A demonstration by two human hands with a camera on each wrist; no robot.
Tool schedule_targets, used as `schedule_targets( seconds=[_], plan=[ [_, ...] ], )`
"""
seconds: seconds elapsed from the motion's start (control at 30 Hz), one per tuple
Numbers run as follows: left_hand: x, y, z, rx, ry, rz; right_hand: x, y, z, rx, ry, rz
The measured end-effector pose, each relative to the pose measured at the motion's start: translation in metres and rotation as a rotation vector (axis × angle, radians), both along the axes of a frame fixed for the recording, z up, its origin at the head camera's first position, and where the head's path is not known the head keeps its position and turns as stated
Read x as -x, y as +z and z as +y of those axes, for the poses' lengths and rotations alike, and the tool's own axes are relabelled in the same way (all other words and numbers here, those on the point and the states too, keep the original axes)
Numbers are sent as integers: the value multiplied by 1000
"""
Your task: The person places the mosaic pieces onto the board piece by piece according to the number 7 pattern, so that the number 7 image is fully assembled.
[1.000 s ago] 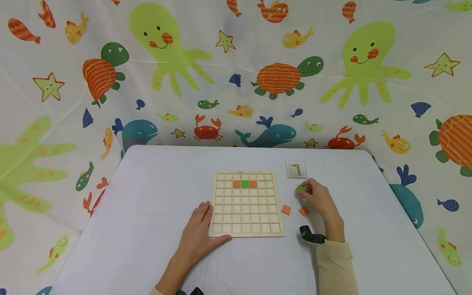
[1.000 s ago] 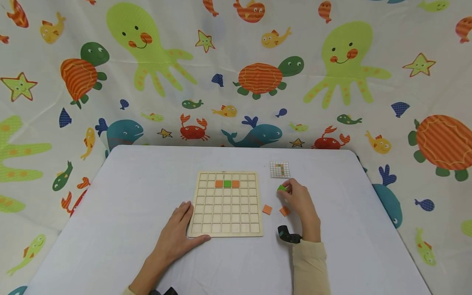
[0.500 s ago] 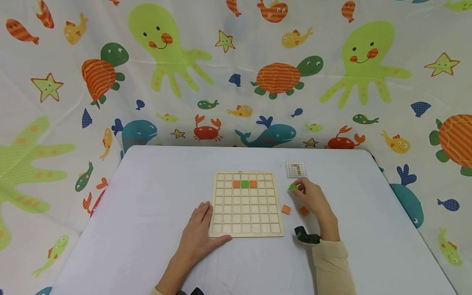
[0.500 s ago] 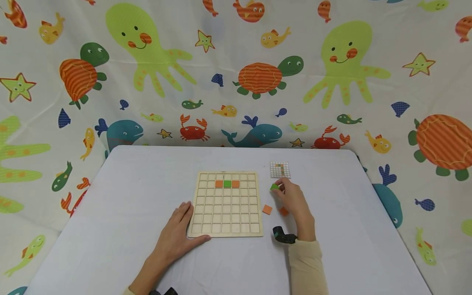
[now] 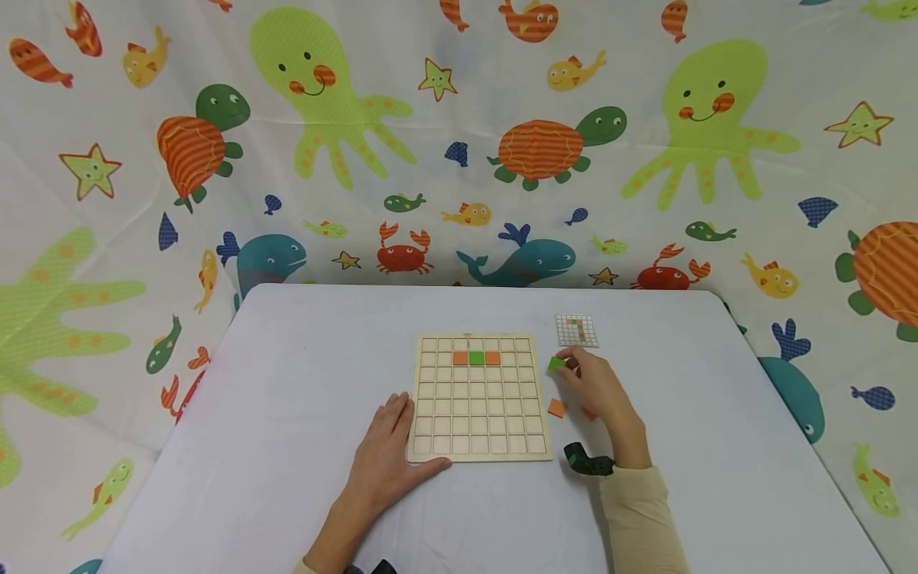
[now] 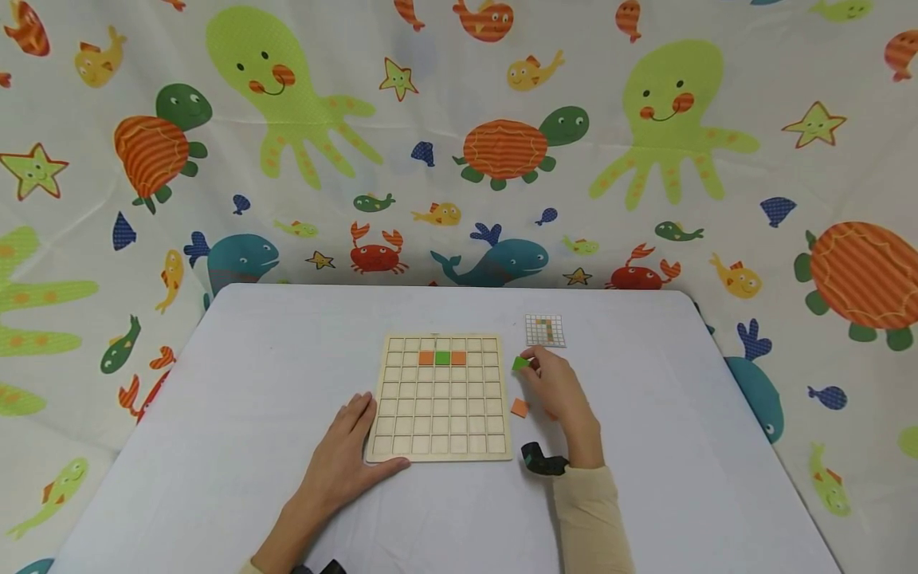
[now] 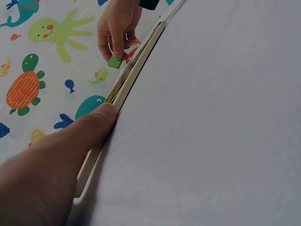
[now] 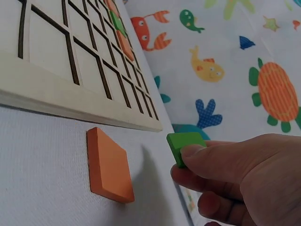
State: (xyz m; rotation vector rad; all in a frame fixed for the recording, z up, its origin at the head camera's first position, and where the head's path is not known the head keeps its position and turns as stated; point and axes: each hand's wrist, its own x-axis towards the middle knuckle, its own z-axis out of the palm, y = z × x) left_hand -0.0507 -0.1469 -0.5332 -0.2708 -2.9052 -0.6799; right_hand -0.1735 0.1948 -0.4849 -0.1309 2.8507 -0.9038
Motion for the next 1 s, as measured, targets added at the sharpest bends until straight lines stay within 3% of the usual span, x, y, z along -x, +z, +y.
schedule_targets(
  seconds=[0.73,1.0],
  plan=[
    [0,-1,0,10,-2,12,1,-6,-35,40,125,73],
    [1,-1,0,13,-7,22,0,-9,-46,61,128,117]
  ],
)
